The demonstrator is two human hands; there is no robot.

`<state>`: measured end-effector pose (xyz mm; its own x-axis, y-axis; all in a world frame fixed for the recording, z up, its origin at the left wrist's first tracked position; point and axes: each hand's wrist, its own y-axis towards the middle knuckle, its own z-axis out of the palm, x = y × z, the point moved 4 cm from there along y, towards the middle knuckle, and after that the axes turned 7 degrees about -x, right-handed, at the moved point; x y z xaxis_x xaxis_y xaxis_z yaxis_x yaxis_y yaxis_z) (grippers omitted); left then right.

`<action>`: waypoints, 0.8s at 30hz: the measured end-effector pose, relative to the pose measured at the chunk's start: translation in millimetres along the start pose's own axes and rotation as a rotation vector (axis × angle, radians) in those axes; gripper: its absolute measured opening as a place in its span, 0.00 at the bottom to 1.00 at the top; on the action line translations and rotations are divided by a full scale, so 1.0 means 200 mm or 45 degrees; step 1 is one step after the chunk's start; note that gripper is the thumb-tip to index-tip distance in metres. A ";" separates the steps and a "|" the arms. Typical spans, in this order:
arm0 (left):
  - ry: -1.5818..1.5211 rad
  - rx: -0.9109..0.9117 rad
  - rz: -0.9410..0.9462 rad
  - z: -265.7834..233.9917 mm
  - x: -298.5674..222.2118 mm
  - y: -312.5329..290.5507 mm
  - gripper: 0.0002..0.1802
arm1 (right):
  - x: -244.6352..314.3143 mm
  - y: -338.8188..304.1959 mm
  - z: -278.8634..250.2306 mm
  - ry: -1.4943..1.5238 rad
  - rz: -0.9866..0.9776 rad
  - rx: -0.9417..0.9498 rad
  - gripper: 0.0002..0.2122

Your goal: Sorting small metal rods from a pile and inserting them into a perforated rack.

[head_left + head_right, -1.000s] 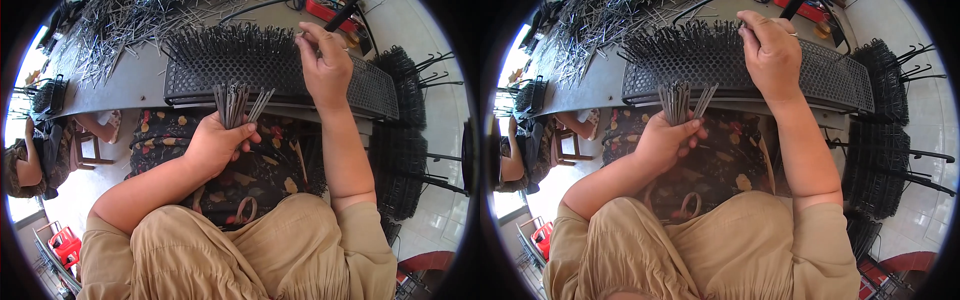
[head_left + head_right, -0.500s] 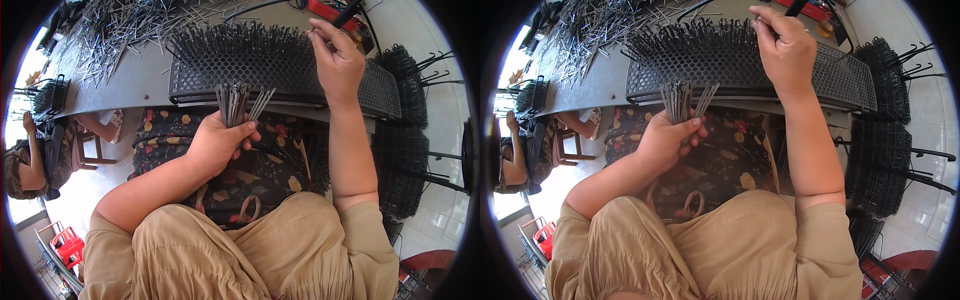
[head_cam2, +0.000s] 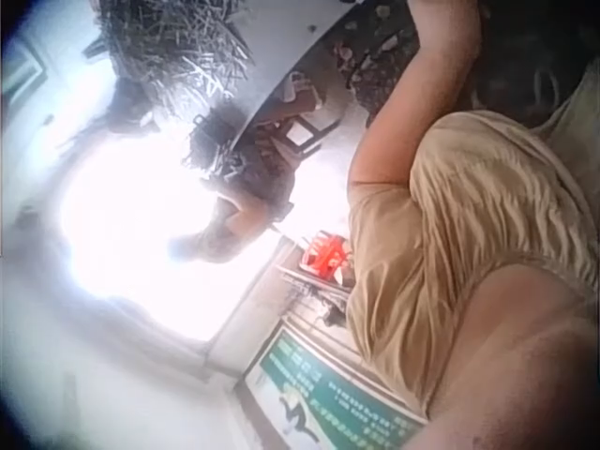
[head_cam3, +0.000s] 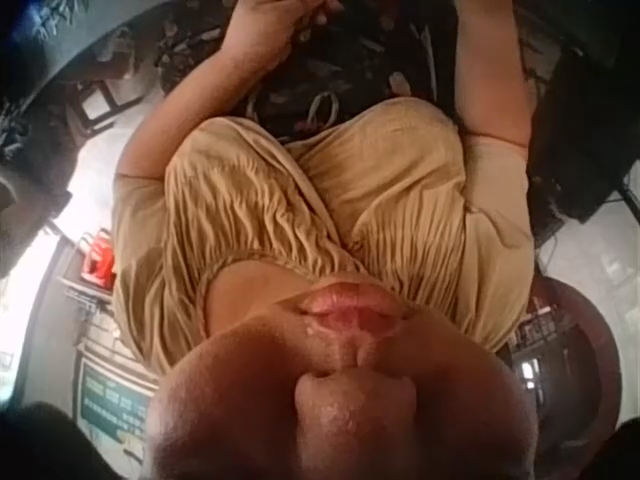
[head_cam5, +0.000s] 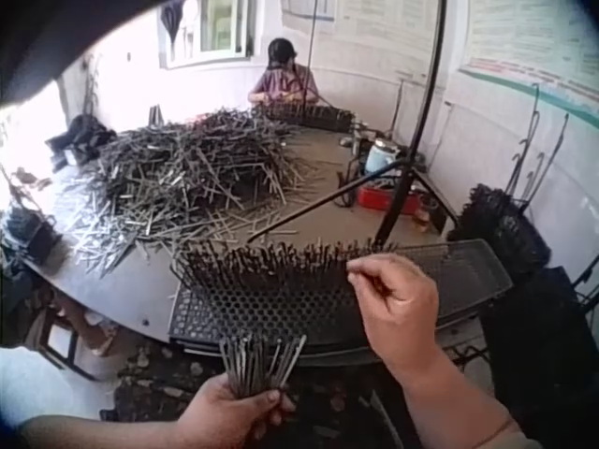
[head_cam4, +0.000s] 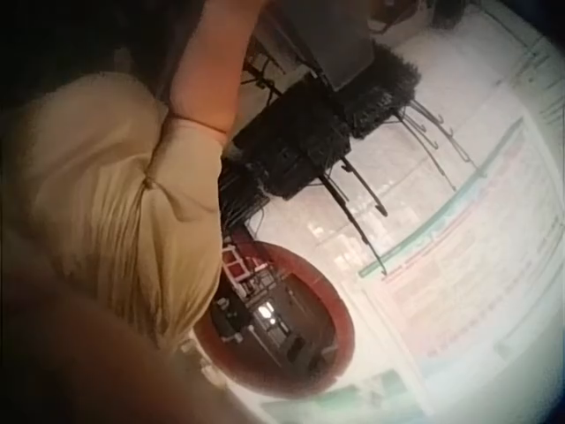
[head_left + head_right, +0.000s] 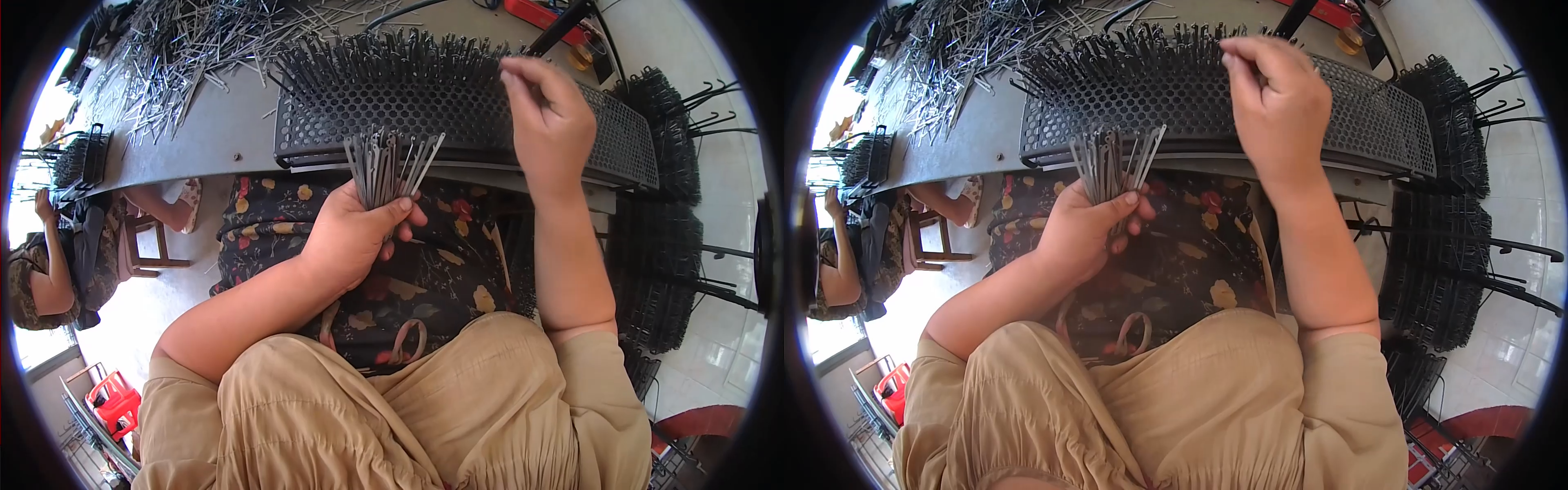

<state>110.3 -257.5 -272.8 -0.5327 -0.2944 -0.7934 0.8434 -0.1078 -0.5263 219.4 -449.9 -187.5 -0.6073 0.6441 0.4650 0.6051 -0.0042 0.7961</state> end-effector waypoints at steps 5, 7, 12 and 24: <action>0.003 0.000 0.130 0.02 -0.04 -0.02 0.06 | 0.17 -0.30 0.08 0.854 1.023 0.683 0.09; 0.023 -0.026 0.096 0.04 -0.06 -0.03 0.05 | 0.18 -0.31 0.07 0.805 1.116 0.780 0.09; 0.056 -0.034 0.029 0.02 -0.03 -0.02 0.05 | -0.06 -0.07 -0.02 0.571 0.584 -0.010 0.17; 0.082 -0.028 0.006 0.02 -0.01 -0.01 0.05 | -0.12 0.03 0.00 0.044 -0.161 -0.124 0.11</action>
<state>109.1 -260.5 -269.5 -0.5330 -0.2331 -0.8134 0.8444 -0.0856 -0.5288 238.3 -465.1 -193.8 -0.6938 0.6178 0.3702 0.4708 0.0000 0.8822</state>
